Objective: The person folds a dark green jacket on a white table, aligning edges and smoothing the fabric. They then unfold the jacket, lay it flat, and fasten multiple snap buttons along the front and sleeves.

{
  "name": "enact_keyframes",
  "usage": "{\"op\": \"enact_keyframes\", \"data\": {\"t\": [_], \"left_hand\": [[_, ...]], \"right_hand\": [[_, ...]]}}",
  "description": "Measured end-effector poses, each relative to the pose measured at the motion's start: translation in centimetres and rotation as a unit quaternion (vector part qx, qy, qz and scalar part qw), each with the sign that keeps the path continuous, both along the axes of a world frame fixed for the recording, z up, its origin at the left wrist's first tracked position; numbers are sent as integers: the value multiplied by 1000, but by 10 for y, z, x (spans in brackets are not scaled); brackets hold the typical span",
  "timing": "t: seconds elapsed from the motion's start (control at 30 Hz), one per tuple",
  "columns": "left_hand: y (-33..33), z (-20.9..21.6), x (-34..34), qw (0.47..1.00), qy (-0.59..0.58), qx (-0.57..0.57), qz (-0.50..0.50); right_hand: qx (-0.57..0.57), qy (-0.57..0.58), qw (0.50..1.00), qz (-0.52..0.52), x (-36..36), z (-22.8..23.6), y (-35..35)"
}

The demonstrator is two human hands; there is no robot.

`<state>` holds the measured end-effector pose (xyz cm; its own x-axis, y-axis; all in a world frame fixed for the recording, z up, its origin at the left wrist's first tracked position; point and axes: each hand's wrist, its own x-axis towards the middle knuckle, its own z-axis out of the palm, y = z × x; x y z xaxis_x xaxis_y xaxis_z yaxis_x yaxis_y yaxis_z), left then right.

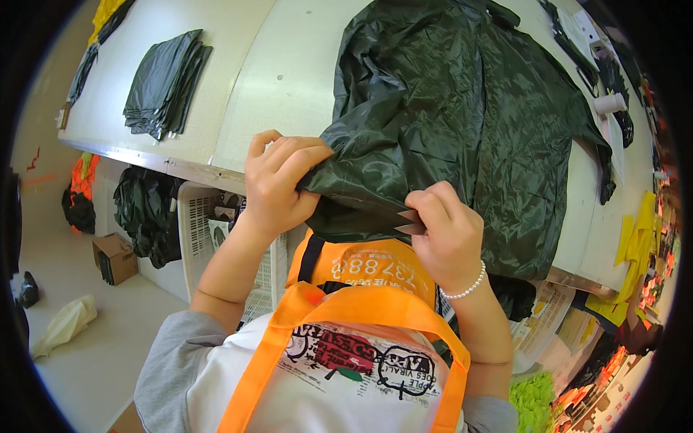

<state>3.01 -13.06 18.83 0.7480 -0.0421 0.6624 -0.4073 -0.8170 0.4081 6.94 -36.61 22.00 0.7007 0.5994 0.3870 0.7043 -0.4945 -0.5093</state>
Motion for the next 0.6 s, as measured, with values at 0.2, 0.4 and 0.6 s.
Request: {"op": "enact_keyframes", "data": {"t": [0.2,0.4,0.6], "left_hand": [[-8,13,-1,994,-86,-32,-66],[-8,12,-10,992,-78,-58,-85],[-8,13,-18,992,-56,-68,-88]], "right_hand": [[34,98,995,4,-9,9,5],[186,291,938,36,-14,11,8],[115,323,938,52,-18,15,24]]}}
